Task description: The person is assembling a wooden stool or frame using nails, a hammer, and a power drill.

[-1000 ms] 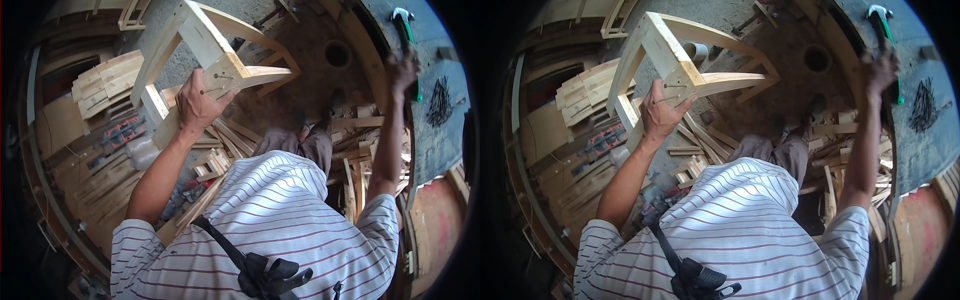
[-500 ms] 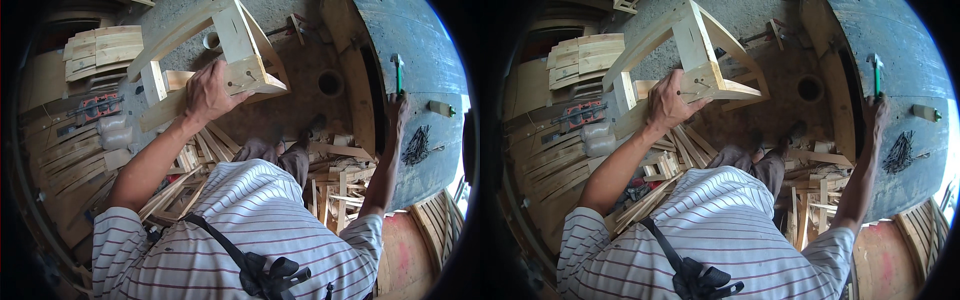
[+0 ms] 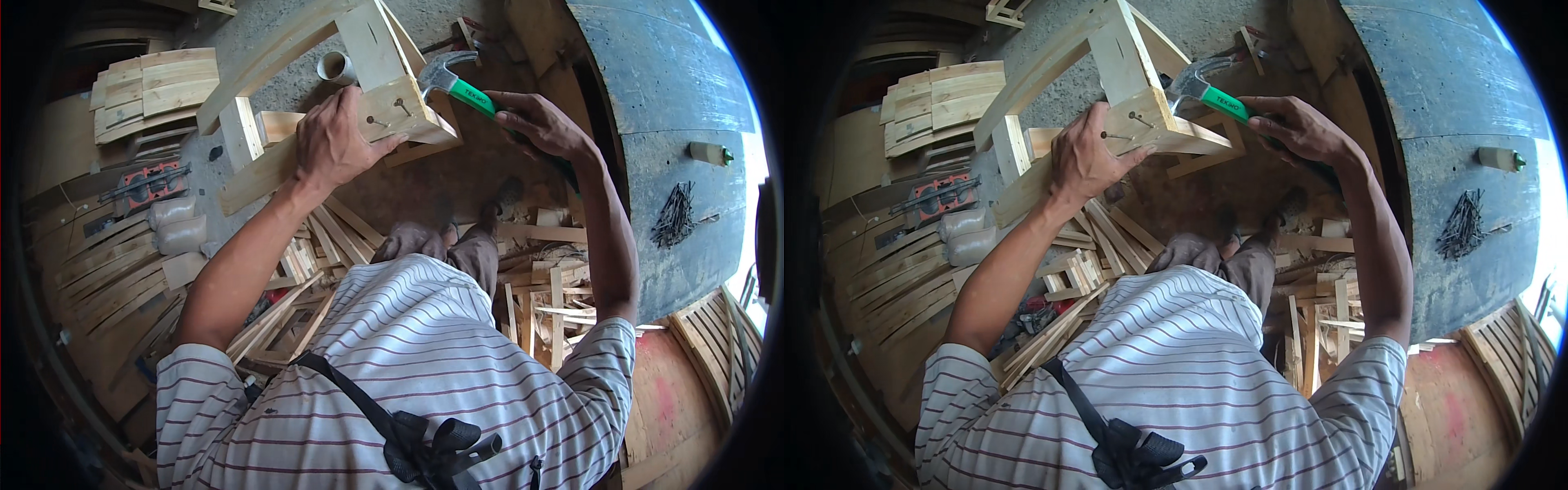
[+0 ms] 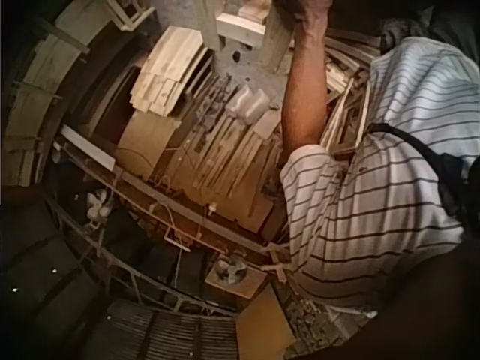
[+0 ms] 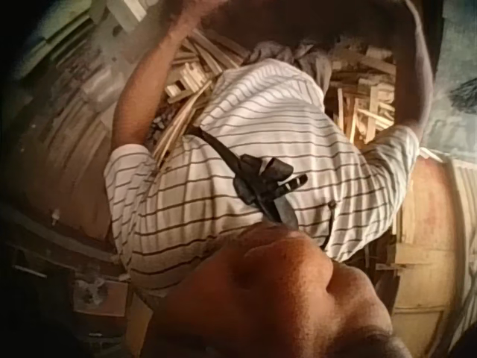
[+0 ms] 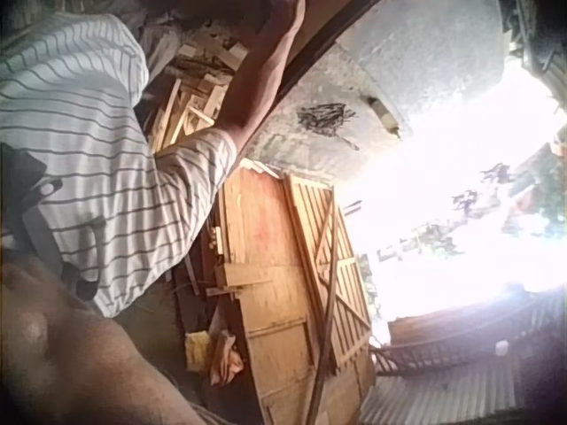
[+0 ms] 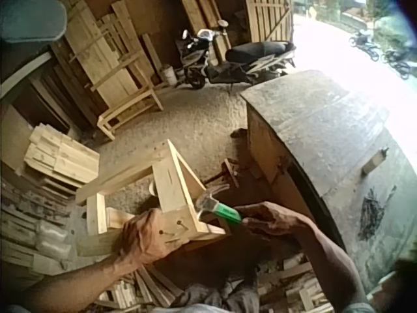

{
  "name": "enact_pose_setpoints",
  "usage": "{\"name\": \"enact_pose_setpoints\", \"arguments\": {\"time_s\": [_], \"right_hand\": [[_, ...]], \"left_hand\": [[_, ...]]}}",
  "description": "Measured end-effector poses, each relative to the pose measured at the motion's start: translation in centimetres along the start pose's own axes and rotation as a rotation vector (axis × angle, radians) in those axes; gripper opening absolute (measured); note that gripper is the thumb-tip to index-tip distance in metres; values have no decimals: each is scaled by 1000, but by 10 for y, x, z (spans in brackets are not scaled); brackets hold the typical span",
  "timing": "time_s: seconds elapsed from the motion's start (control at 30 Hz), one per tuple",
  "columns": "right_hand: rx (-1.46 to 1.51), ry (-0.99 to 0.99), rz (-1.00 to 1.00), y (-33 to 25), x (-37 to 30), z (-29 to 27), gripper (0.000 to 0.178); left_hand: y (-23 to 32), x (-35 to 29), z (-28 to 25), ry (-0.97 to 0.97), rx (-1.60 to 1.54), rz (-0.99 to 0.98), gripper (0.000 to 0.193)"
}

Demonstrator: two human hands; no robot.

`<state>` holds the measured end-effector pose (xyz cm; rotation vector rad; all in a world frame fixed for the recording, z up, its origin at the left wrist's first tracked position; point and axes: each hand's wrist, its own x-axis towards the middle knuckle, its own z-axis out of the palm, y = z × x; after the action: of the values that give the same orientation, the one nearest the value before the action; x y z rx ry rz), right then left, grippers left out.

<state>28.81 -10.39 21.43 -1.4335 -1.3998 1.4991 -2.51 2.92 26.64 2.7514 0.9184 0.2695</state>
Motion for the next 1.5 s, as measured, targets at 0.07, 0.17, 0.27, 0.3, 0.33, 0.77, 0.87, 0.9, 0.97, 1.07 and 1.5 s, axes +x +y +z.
{"name": "enact_pose_setpoints", "arguments": {"time_s": [0.07,0.17,0.27,0.3,0.33,0.77,0.87,0.9,0.97,1.07,1.5], "right_hand": [[-26,7,13,2,-2,-2,51],[13,36,-60,8,-8,1,52],[75,167,3,11,-20,12,52],[72,165,4,9,-25,16,52],[65,237,-6,6,-32,21,53],[-363,993,-362,-149,-112,55,47],[-192,1091,-664,-234,-124,60,36],[-191,1005,-792,-256,-126,61,33],[-334,881,-793,-270,-122,67,30],[-746,686,-459,-223,-101,90,32],[-1,963,-877,-280,-147,80,19]], "left_hand": [[-1,0,1,8,-19,9,66],[-1,1,2,34,19,4,70],[-1,1,1,37,13,13,70],[-1,1,1,18,11,9,68],[-1,1,2,-13,9,-12,66],[-5,-10,4,83,-49,-22,70],[-11,-11,7,132,-105,23,72],[-11,-11,9,134,-89,8,72],[-13,-13,12,107,-120,-19,73],[-12,-15,13,45,-137,-62,73],[-12,-15,9,142,-78,16,74]]}}
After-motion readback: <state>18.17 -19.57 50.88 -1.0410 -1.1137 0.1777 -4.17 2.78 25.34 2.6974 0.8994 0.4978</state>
